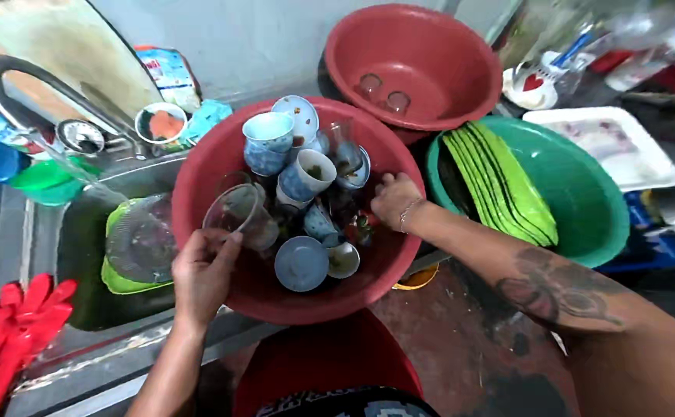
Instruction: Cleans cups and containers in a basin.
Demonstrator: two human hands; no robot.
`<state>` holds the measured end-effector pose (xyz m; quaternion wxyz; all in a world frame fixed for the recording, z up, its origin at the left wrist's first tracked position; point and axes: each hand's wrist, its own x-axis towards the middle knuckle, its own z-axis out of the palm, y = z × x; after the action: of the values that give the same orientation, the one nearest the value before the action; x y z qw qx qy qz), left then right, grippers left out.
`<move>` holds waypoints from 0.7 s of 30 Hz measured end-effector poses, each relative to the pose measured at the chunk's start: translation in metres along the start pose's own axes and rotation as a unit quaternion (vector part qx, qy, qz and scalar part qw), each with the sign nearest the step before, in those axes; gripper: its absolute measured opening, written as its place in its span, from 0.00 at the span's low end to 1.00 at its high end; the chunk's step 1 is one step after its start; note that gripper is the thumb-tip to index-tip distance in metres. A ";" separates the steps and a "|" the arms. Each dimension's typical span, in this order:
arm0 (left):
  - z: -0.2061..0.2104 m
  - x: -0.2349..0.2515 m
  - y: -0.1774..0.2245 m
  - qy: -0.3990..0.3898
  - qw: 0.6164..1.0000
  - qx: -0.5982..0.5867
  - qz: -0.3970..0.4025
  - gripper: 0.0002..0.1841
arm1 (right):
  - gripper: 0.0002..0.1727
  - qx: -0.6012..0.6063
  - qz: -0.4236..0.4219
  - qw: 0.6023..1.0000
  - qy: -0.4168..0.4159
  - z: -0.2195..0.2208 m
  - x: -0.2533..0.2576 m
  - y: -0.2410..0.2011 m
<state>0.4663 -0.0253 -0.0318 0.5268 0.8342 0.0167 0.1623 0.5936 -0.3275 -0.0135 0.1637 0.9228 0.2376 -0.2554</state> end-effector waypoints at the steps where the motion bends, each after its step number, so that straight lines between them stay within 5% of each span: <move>1: 0.000 0.000 0.000 0.000 1.000 -0.001 0.001 0.09 | 0.09 0.009 -0.005 1.000 0.019 0.003 0.004 0.000; 4: 0.000 -0.001 -0.002 0.004 1.000 0.005 0.005 0.09 | 0.13 0.101 -0.030 0.993 0.045 0.010 0.016 0.004; 7: 0.000 -0.001 -0.002 0.014 1.000 0.003 0.006 0.09 | 0.10 0.122 -0.020 0.992 -0.026 0.008 0.023 -0.011; 11: 0.001 0.000 -0.001 0.032 0.999 0.007 0.010 0.11 | 0.18 0.144 0.018 0.985 -0.093 0.009 0.028 -0.029; 14: -0.002 0.008 0.004 0.024 0.995 -0.077 -0.062 0.10 | 0.16 0.163 0.032 0.984 -0.064 0.011 0.028 -0.030; 16: -0.003 0.017 0.018 0.001 0.955 -0.237 -0.178 0.21 | 0.17 0.150 0.053 0.983 -0.090 0.004 0.025 -0.033; 18: -0.005 0.022 0.028 -0.051 0.870 -0.399 -0.284 0.31 | 0.18 0.122 0.049 0.987 -0.088 0.007 0.026 -0.034; 21: -0.006 0.025 0.033 -0.088 0.765 -0.540 -0.341 0.33 | 0.16 0.099 0.045 0.991 -0.074 0.005 0.020 -0.033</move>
<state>0.4833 -0.0296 0.0065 0.9098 0.3621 0.1634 -0.1201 0.5893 -0.2953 -0.0349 0.1004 0.9229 0.1566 -0.3371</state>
